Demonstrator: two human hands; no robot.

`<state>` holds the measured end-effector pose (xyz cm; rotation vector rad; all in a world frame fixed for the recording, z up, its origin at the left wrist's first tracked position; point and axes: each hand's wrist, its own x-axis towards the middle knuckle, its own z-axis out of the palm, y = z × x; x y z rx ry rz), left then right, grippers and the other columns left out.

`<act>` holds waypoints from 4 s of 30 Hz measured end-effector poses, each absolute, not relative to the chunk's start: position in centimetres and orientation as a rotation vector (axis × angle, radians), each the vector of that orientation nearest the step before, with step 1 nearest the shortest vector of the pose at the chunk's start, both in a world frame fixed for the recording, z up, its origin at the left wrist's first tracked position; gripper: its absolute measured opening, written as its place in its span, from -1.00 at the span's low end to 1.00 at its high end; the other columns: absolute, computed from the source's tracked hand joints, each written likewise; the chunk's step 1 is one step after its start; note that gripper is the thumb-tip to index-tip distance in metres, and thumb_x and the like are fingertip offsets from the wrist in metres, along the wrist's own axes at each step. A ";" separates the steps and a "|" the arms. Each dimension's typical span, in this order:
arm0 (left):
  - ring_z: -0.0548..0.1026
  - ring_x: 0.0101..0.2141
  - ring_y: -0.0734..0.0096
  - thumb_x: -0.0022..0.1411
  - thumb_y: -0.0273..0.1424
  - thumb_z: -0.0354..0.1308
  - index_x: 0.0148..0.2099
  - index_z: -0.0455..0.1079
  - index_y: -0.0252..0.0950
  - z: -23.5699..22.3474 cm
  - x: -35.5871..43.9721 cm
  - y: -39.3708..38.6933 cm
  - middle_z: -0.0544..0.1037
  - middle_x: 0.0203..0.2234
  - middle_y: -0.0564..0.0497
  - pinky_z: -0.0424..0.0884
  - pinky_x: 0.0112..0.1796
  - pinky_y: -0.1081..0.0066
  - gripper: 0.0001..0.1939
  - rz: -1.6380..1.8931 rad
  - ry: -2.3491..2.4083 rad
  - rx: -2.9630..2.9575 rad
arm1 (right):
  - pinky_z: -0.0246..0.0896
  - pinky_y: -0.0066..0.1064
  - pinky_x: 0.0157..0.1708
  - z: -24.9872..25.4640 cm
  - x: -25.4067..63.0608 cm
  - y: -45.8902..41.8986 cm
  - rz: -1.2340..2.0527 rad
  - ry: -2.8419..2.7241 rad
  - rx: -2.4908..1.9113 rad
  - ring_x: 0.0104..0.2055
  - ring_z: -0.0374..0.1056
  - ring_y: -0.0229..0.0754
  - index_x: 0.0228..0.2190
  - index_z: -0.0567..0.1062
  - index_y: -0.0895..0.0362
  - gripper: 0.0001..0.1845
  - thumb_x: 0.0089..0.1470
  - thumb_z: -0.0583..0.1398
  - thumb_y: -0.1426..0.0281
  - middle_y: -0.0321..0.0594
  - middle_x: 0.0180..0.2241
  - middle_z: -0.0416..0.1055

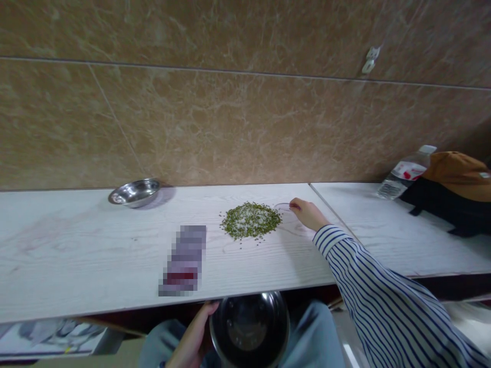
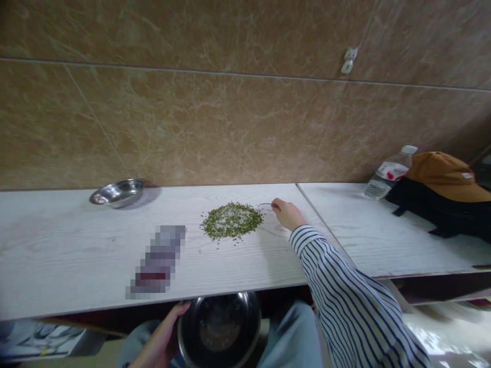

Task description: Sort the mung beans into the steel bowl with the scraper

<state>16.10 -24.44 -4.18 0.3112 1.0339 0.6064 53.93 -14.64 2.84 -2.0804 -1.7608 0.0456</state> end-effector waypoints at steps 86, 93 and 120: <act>0.49 -0.10 0.21 0.10 -0.33 0.13 0.19 0.18 -0.14 -4.9 18.2 -25.7 0.51 -0.02 -0.02 0.34 -0.10 0.25 -0.42 0.662 0.986 0.368 | 0.13 -0.47 -0.32 3.5 51.4 -22.0 0.059 -1.891 -2.075 -0.30 0.39 -0.20 -0.22 0.42 0.07 -0.77 0.15 0.01 0.34 -0.21 -0.30 0.51; 0.48 -0.08 0.26 0.09 -0.31 0.14 0.22 0.14 -0.15 -4.9 18.1 -25.7 0.55 -0.08 0.01 0.31 -0.06 0.31 -0.38 0.656 0.967 0.361 | 0.13 -0.47 -0.30 3.8 51.2 -22.4 0.048 -1.849 -2.099 -0.26 0.39 -0.18 -0.21 0.41 0.06 -0.77 0.14 0.01 0.34 -0.20 -0.29 0.50; 0.37 0.04 0.21 0.10 -0.38 0.09 0.11 0.30 -0.17 -2.9 17.3 -27.1 0.57 -0.11 0.03 0.20 0.07 0.25 -0.52 0.811 1.051 0.334 | 0.12 -0.47 -0.33 3.9 48.9 -23.0 0.040 -1.882 -2.085 -0.30 0.39 -0.19 -0.19 0.39 0.08 -0.76 0.16 -0.01 0.36 -0.18 -0.30 0.49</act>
